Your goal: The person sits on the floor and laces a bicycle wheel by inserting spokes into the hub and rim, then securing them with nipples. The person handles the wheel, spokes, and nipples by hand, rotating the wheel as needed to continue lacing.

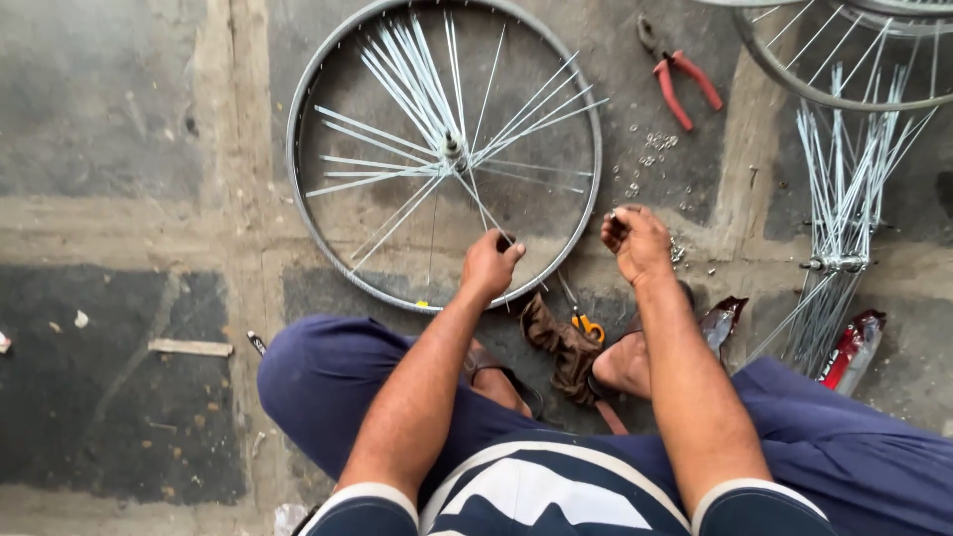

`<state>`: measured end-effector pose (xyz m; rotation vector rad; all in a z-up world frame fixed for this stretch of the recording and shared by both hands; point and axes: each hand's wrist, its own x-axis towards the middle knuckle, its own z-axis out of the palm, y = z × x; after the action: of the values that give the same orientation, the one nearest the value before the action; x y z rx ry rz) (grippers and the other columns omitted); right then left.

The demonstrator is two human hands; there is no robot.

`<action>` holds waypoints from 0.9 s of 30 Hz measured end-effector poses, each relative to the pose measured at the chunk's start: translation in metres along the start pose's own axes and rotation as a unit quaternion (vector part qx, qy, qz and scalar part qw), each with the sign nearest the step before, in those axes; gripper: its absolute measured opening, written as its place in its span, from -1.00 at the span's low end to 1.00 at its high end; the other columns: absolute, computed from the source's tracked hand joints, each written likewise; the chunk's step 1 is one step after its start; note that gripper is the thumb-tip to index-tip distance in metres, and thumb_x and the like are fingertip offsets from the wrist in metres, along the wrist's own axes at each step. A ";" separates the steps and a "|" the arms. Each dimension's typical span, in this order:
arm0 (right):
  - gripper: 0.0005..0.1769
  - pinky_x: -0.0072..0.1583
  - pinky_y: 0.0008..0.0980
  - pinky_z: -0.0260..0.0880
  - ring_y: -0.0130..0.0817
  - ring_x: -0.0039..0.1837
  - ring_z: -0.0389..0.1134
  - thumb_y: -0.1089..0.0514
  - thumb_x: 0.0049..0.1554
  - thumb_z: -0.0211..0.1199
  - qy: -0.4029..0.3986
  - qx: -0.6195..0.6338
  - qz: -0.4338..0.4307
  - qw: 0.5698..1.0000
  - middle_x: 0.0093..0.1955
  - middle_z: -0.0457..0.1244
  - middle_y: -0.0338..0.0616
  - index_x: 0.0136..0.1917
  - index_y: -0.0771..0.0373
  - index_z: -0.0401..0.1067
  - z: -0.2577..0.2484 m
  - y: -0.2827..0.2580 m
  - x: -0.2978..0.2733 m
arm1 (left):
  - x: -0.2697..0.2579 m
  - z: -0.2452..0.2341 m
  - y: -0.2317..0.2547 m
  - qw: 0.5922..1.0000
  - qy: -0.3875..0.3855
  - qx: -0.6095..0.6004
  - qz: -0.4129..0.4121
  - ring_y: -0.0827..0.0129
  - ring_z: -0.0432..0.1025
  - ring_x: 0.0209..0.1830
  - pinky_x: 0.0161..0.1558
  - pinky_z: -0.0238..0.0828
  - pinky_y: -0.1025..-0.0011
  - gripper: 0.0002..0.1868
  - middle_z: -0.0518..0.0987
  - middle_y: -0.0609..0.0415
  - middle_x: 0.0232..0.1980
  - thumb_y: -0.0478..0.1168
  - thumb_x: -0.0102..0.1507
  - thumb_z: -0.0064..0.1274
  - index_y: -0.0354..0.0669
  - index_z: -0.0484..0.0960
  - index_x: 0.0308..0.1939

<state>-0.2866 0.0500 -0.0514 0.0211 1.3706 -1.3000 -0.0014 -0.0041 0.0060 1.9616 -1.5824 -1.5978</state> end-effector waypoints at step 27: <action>-0.59 0.05 0.05 0.42 0.09 0.01 0.45 -0.19 -0.08 0.39 0.191 -0.681 -0.070 0.704 -0.07 0.42 0.08 -0.12 0.15 0.59 0.046 0.013 0.055 | -0.003 -0.002 0.010 1.000 -0.003 -0.031 -0.005 0.07 0.52 0.13 0.14 0.42 0.18 -0.59 0.66 -0.08 0.09 -0.06 0.23 0.22 -0.15 0.61 0.10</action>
<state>-0.2641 -0.0111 -0.0841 -0.8833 2.4434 -0.0842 -0.0056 -0.0071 0.0152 1.9379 -1.5099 -1.6378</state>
